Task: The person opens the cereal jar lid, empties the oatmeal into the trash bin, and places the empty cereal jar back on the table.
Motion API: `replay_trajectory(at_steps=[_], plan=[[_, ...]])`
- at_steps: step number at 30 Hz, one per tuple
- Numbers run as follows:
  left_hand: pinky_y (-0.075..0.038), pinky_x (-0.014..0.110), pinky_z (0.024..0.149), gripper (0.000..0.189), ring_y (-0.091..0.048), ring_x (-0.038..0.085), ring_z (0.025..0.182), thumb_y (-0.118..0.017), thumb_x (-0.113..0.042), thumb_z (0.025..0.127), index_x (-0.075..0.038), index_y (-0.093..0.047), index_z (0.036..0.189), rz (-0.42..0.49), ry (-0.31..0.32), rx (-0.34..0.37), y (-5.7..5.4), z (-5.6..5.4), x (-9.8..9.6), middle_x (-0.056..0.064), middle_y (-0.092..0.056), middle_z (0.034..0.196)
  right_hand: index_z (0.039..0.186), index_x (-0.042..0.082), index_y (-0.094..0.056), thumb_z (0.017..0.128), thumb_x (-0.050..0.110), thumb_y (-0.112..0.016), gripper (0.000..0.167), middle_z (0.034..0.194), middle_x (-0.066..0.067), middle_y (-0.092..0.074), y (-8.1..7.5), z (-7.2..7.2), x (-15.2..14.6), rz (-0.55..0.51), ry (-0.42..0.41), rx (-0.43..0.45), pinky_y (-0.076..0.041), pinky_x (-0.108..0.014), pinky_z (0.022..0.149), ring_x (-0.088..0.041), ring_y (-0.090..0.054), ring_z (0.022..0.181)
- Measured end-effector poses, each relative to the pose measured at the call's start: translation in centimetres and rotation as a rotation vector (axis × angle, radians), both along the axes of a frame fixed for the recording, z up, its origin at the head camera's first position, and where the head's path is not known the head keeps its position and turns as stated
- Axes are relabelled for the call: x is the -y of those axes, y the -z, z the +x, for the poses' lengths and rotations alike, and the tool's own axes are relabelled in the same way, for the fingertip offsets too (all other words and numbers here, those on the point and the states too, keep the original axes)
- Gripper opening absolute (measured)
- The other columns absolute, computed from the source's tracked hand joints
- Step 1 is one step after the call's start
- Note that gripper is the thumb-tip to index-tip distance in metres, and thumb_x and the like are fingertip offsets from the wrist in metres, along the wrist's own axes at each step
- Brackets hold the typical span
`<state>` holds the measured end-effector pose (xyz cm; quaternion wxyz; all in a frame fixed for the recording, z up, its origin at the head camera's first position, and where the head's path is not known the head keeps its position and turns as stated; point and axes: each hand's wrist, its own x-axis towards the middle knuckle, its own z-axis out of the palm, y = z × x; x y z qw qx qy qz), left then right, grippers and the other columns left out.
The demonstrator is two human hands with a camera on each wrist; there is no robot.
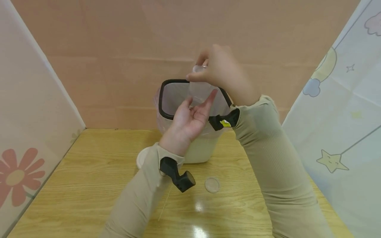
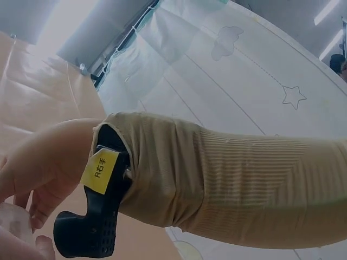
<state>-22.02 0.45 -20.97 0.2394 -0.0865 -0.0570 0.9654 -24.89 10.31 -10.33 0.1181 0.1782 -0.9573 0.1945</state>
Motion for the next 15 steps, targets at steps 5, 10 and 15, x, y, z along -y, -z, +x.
replay_trajectory(at_steps=[5, 10, 15], plan=[[-0.048, 0.032, 0.105, 0.055, -0.053, 0.028, 0.135, -0.043, -0.032, 0.111, 0.014, -0.034, 0.139, -0.051, 0.004, -0.012, 0.0, 0.1, 0.0, 0.026, -0.052, 0.144, 0.111, 0.005, -0.076, 0.083, 0.04, -0.081, 0.045, 0.112, -0.01, -0.07, -0.1, -0.7, 0.5, 0.032, 0.028, 0.012, -0.049, -0.035, 0.081, -0.023, -0.056, 0.098], [-0.048, 0.03, 0.105, 0.058, -0.051, 0.028, 0.136, -0.038, -0.032, 0.112, 0.015, -0.032, 0.145, -0.133, -0.039, -0.056, 0.2, 0.3, 0.3, 0.027, -0.049, 0.147, 0.123, -0.001, -0.068, 0.087, 0.037, -0.079, 0.053, 0.127, -0.016, -0.063, 0.2, -1.1, 0.4, 0.037, 0.061, 0.011, -0.049, -0.038, 0.089, -0.027, -0.054, 0.109], [-0.044, 0.033, 0.112, 0.05, -0.049, 0.031, 0.138, -0.04, -0.026, 0.112, 0.01, -0.032, 0.147, -0.234, -0.063, -0.084, 0.4, 0.7, 0.3, 0.027, -0.048, 0.146, 0.121, -0.003, -0.067, 0.088, 0.036, -0.077, 0.052, 0.127, -0.018, -0.062, 0.6, -1.3, -0.3, 0.015, 0.079, -0.005, -0.05, -0.04, 0.088, -0.029, -0.053, 0.11]])
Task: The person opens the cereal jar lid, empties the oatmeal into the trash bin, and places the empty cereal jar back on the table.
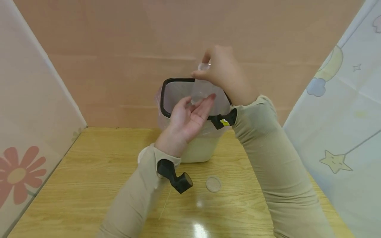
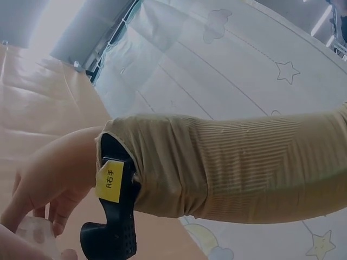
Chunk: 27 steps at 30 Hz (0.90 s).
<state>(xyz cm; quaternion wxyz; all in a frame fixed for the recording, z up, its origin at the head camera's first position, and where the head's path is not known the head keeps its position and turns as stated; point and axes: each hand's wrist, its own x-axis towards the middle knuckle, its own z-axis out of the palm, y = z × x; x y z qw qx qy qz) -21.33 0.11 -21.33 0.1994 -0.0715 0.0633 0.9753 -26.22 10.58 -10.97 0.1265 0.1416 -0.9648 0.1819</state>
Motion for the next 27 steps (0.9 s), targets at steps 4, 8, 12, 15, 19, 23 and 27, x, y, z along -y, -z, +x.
replay_trajectory(at_steps=[4, 8, 12, 15, 19, 23, 27], plan=[[-0.036, 0.038, 0.118, 0.048, -0.043, 0.034, 0.141, -0.041, -0.021, 0.111, 0.006, -0.031, 0.148, -0.065, -0.027, -0.035, -0.1, 0.2, -0.1, 0.027, -0.042, 0.149, 0.122, -0.002, -0.065, 0.088, 0.038, -0.077, 0.053, 0.125, -0.017, -0.062, 0.1, 0.1, -0.3, -0.012, 0.024, -0.009, -0.052, -0.039, 0.086, -0.029, -0.056, 0.107], [-0.031, 0.04, 0.121, 0.047, -0.037, 0.036, 0.145, -0.041, -0.02, 0.11, 0.005, -0.031, 0.148, -0.101, -0.039, -0.048, -0.2, 0.4, -0.2, 0.026, -0.034, 0.154, 0.12, -0.001, -0.065, 0.089, 0.038, -0.076, 0.051, 0.116, -0.016, -0.064, 0.3, 0.1, -0.6, -0.02, 0.043, -0.032, -0.053, -0.039, 0.082, -0.028, -0.059, 0.099], [-0.028, 0.04, 0.122, 0.05, -0.034, 0.036, 0.147, -0.041, -0.02, 0.11, 0.003, -0.028, 0.151, -0.113, -0.037, -0.057, -0.2, 0.5, -0.1, 0.025, -0.031, 0.156, 0.121, -0.002, -0.065, 0.09, 0.038, -0.075, 0.052, 0.117, -0.017, -0.065, 0.3, 0.0, -0.9, -0.011, 0.068, -0.05, -0.053, -0.04, 0.082, -0.029, -0.059, 0.099], [-0.028, 0.04, 0.123, 0.052, -0.033, 0.035, 0.147, -0.041, -0.021, 0.109, 0.003, -0.026, 0.154, -0.115, -0.035, -0.066, -0.2, 0.6, 0.0, 0.025, -0.031, 0.156, 0.122, -0.002, -0.064, 0.09, 0.037, -0.075, 0.052, 0.119, -0.018, -0.065, 0.4, 0.0, -1.1, -0.008, 0.096, -0.053, -0.053, -0.041, 0.083, -0.03, -0.06, 0.1], [-0.027, 0.04, 0.123, 0.054, -0.033, 0.035, 0.147, -0.041, -0.022, 0.109, 0.003, -0.024, 0.155, -0.119, -0.021, -0.074, -0.2, 0.7, 0.2, 0.026, -0.031, 0.157, 0.123, 0.0, -0.064, 0.089, 0.038, -0.075, 0.052, 0.119, -0.017, -0.065, 0.7, 0.1, -1.5, -0.032, 0.139, -0.046, -0.054, -0.041, 0.085, -0.03, -0.06, 0.101], [-0.026, 0.039, 0.123, 0.057, -0.031, 0.034, 0.148, -0.041, -0.022, 0.109, 0.004, -0.02, 0.156, -0.109, -0.007, -0.076, -0.2, 0.8, 0.3, 0.026, -0.028, 0.158, 0.121, -0.001, -0.062, 0.089, 0.039, -0.073, 0.052, 0.119, -0.016, -0.064, 1.2, 0.6, -2.0, -0.084, 0.141, -0.07, -0.052, -0.041, 0.087, -0.03, -0.058, 0.104], [-0.026, 0.039, 0.123, 0.06, -0.03, 0.035, 0.148, -0.043, -0.022, 0.109, 0.004, -0.016, 0.157, -0.108, -0.007, -0.077, -0.2, 0.7, 0.3, 0.023, -0.025, 0.16, 0.118, -0.001, -0.061, 0.09, 0.04, -0.072, 0.051, 0.117, -0.014, -0.062, 2.0, 1.5, -2.4, -0.155, 0.108, -0.084, -0.049, -0.039, 0.081, -0.028, -0.055, 0.099]])
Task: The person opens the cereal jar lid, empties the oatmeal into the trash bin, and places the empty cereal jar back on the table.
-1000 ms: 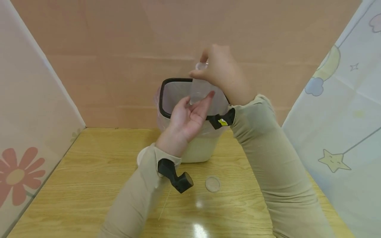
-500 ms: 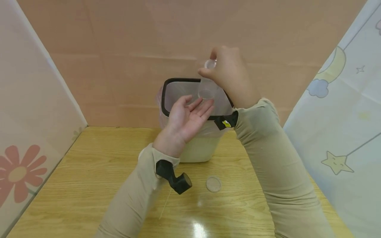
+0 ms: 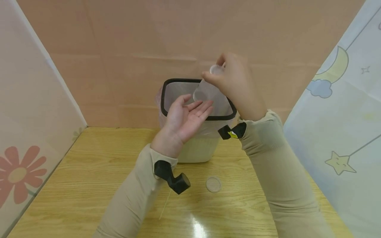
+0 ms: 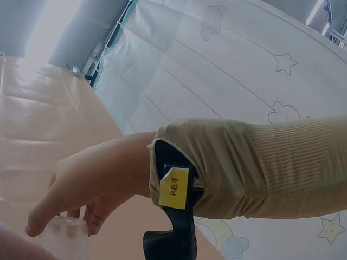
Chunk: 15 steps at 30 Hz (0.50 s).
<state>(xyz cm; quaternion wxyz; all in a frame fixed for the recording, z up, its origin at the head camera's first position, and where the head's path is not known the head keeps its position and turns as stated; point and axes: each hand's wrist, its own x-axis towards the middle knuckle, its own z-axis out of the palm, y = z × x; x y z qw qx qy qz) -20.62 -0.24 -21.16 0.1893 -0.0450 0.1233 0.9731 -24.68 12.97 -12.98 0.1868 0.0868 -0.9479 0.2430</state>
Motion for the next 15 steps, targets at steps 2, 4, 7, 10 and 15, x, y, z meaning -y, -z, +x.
replay_trajectory(at_steps=[2, 4, 7, 10, 15], plan=[[-0.027, 0.039, 0.123, 0.061, -0.03, 0.035, 0.148, -0.043, -0.022, 0.109, 0.004, -0.015, 0.157, -0.012, -0.001, -0.002, 0.0, 0.0, 0.0, 0.022, -0.023, 0.16, 0.116, 0.001, -0.061, 0.089, 0.041, -0.072, 0.05, 0.115, -0.014, -0.061, 0.5, 0.6, -0.2, -0.038, -0.015, -0.013, -0.048, -0.039, 0.078, -0.028, -0.054, 0.097], [-0.028, 0.039, 0.122, 0.061, -0.029, 0.035, 0.148, -0.043, -0.022, 0.109, 0.004, -0.015, 0.157, -0.027, -0.003, -0.008, 0.0, -0.1, -0.1, 0.022, -0.023, 0.16, 0.116, 0.001, -0.061, 0.089, 0.042, -0.072, 0.05, 0.115, -0.014, -0.061, 0.9, 1.0, -0.3, -0.068, -0.026, -0.03, -0.047, -0.04, 0.078, -0.028, -0.053, 0.098], [-0.028, 0.038, 0.122, 0.061, -0.028, 0.034, 0.149, -0.042, -0.022, 0.109, 0.005, -0.014, 0.157, -0.048, -0.008, -0.028, 0.0, -0.1, -0.1, 0.023, -0.022, 0.16, 0.116, 0.002, -0.061, 0.089, 0.042, -0.073, 0.05, 0.117, -0.013, -0.059, 1.3, 1.7, -0.4, -0.101, -0.034, -0.06, -0.048, -0.04, 0.08, -0.028, -0.052, 0.101], [-0.028, 0.037, 0.122, 0.061, -0.028, 0.034, 0.149, -0.041, -0.022, 0.11, 0.005, -0.014, 0.157, -0.068, -0.029, -0.055, 0.0, -0.2, -0.2, 0.024, -0.023, 0.161, 0.114, 0.004, -0.06, 0.089, 0.042, -0.072, 0.047, 0.115, -0.012, -0.058, 1.9, 2.3, -0.6, -0.132, -0.044, -0.108, -0.048, -0.04, 0.081, -0.028, -0.052, 0.102], [-0.03, 0.037, 0.121, 0.061, -0.029, 0.034, 0.149, -0.042, -0.022, 0.11, 0.004, -0.014, 0.158, -0.107, -0.061, -0.083, 0.0, -0.2, -0.2, 0.022, -0.021, 0.162, 0.109, 0.004, -0.059, 0.087, 0.037, -0.076, 0.042, 0.11, -0.013, -0.058, 3.1, 3.0, -1.0, -0.192, -0.085, -0.212, -0.046, -0.04, 0.085, -0.028, -0.052, 0.101]])
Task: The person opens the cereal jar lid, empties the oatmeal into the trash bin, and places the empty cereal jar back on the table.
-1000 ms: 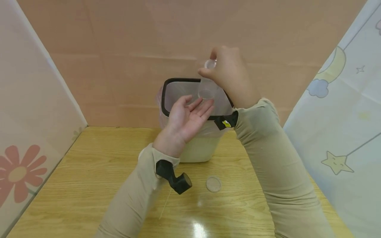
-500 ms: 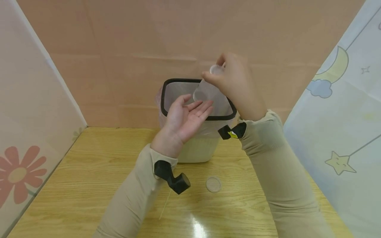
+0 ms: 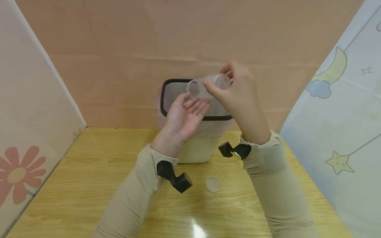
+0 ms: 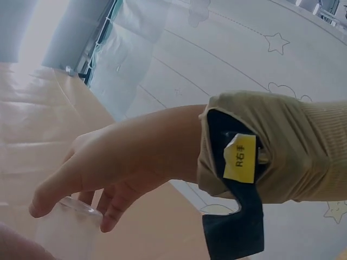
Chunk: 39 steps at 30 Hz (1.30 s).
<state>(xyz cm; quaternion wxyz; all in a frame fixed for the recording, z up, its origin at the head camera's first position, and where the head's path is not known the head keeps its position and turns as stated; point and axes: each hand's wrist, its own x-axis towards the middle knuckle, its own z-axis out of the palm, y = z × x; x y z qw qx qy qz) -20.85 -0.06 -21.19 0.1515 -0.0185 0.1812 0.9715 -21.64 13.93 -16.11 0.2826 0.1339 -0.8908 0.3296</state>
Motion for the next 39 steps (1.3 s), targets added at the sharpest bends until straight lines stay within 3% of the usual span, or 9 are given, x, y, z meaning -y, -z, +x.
replay_trajectory(at_steps=[5, 10, 15, 19, 24, 29, 36, 39], plan=[[-0.035, 0.04, 0.119, 0.061, -0.027, 0.034, 0.15, -0.045, -0.021, 0.109, -0.003, -0.015, 0.16, -0.033, -0.025, -0.014, 0.0, 0.1, 0.1, 0.019, -0.02, 0.164, 0.113, 0.002, -0.061, 0.089, 0.034, -0.077, 0.043, 0.112, -0.015, -0.059, 1.4, 1.0, -0.4, -0.02, -0.045, -0.062, -0.048, -0.041, 0.087, -0.029, -0.055, 0.1], [-0.04, 0.044, 0.115, 0.061, -0.03, 0.034, 0.149, -0.049, -0.019, 0.108, -0.011, -0.019, 0.16, -0.064, -0.05, -0.023, 0.0, 0.1, 0.2, 0.016, -0.023, 0.164, 0.115, 0.0, -0.063, 0.088, 0.028, -0.079, 0.042, 0.11, -0.015, -0.059, 2.8, 1.8, -0.6, -0.046, -0.069, -0.105, -0.052, -0.037, 0.078, -0.029, -0.057, 0.094], [-0.04, 0.045, 0.115, 0.054, -0.034, 0.034, 0.147, -0.049, -0.019, 0.109, -0.017, -0.027, 0.157, -0.106, -0.067, -0.048, 0.3, 0.3, 0.4, 0.015, -0.03, 0.16, 0.116, 0.0, -0.064, 0.087, 0.023, -0.08, 0.04, 0.11, -0.014, -0.058, 4.0, 2.3, -0.4, -0.087, -0.089, -0.107, -0.053, -0.026, 0.07, -0.026, -0.056, 0.09], [-0.04, 0.045, 0.115, 0.048, -0.043, 0.03, 0.141, -0.047, -0.02, 0.109, -0.013, -0.032, 0.155, -0.169, -0.066, -0.113, 0.7, 0.5, 0.5, 0.015, -0.041, 0.154, 0.117, -0.002, -0.063, 0.084, 0.017, -0.083, 0.043, 0.112, -0.014, -0.058, 4.7, 2.7, -0.5, -0.122, -0.108, -0.126, -0.055, -0.02, 0.072, -0.022, -0.054, 0.09], [-0.04, 0.047, 0.116, 0.047, -0.048, 0.025, 0.136, -0.048, -0.02, 0.109, -0.01, -0.035, 0.153, -0.258, -0.076, -0.213, 1.3, 0.9, 0.4, 0.011, -0.046, 0.151, 0.116, -0.003, -0.062, 0.083, 0.015, -0.083, 0.043, 0.111, -0.015, -0.058, 5.6, 3.4, -0.6, -0.144, -0.113, -0.174, -0.059, -0.029, 0.078, -0.021, -0.053, 0.092], [-0.042, 0.047, 0.114, 0.047, -0.05, 0.024, 0.135, -0.049, -0.019, 0.109, -0.008, -0.03, 0.151, -0.329, -0.119, -0.294, 1.9, 1.4, 0.3, 0.01, -0.046, 0.149, 0.116, -0.003, -0.063, 0.084, 0.015, -0.082, 0.041, 0.109, -0.015, -0.058, 6.5, 4.1, -0.8, -0.159, -0.106, -0.196, -0.059, -0.03, 0.08, -0.022, -0.055, 0.093], [-0.047, 0.045, 0.109, 0.053, -0.05, 0.026, 0.135, -0.053, -0.014, 0.106, -0.009, -0.026, 0.151, -0.454, -0.172, -0.388, 3.0, 2.3, 0.5, 0.011, -0.045, 0.147, 0.12, -0.003, -0.06, 0.08, 0.009, -0.084, 0.048, 0.116, -0.015, -0.058, 8.1, 5.4, -1.1, -0.203, -0.136, -0.186, -0.056, -0.017, 0.084, -0.02, -0.058, 0.101], [-0.048, 0.044, 0.109, 0.053, -0.051, 0.026, 0.134, -0.054, -0.011, 0.105, -0.009, -0.027, 0.151, -0.505, -0.183, -0.426, 3.5, 2.7, 0.7, 0.012, -0.047, 0.147, 0.12, -0.005, -0.059, 0.079, 0.007, -0.085, 0.05, 0.115, -0.015, -0.057, 8.8, 5.8, -1.1, -0.218, -0.154, -0.182, -0.056, -0.017, 0.086, -0.019, -0.058, 0.102]])
